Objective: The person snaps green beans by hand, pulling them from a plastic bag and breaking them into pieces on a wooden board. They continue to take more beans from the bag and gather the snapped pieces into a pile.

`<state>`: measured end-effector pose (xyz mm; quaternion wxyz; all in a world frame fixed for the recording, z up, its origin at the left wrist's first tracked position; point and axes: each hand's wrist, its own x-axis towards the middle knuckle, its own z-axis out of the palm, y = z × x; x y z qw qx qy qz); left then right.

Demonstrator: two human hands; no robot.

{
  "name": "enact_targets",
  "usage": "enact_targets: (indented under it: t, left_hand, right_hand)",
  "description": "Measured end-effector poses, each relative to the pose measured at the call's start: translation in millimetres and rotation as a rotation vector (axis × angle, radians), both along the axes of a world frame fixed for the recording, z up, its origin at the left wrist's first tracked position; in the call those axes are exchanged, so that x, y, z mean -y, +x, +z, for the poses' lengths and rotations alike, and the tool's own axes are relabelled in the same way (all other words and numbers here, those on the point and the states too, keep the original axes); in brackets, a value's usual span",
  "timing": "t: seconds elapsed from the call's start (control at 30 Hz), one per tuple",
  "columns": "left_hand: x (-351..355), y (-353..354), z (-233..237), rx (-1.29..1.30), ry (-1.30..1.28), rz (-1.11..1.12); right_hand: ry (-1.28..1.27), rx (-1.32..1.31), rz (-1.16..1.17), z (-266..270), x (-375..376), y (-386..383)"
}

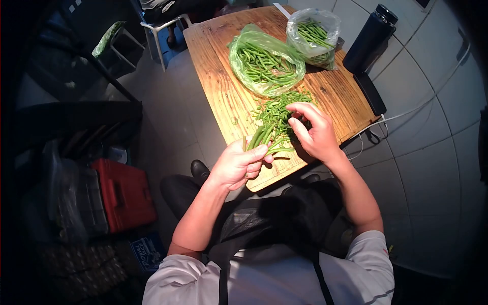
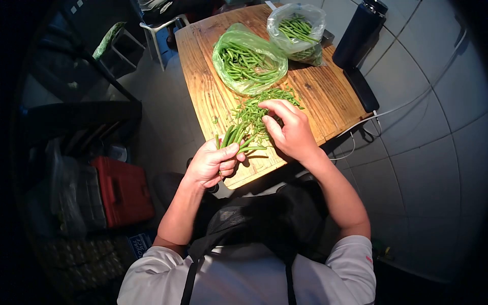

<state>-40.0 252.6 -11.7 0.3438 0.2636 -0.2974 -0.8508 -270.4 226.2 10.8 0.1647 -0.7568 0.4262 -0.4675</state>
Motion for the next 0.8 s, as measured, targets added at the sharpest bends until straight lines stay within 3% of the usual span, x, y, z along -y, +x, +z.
enact_targets:
  t: [0.07, 0.17, 0.47, 0.67, 0.8]
  left_hand:
    - [-1, -2, -1, 0.025, -0.023, 0.003]
    - [-1, -3, -1, 0.066, -0.068, -0.020]
    - [-6, -5, 8, 0.162, -0.080, 0.101]
    - [-7, -12, 8, 0.281, -0.213, 0.180]
    - [-7, -12, 8, 0.323, -0.223, 0.177]
  right_hand:
    - [-0.146, -0.029, 0.063, 10, -5, 1]
    - [-0.257, -0.271, 0.192, 24, -8, 4]
    - [-0.681, -0.581, 0.103, 23, -9, 5]
    - [-0.730, -0.616, 0.031, 16, -13, 8]
    - [-0.587, -0.508, 0.000, 12, -16, 13]
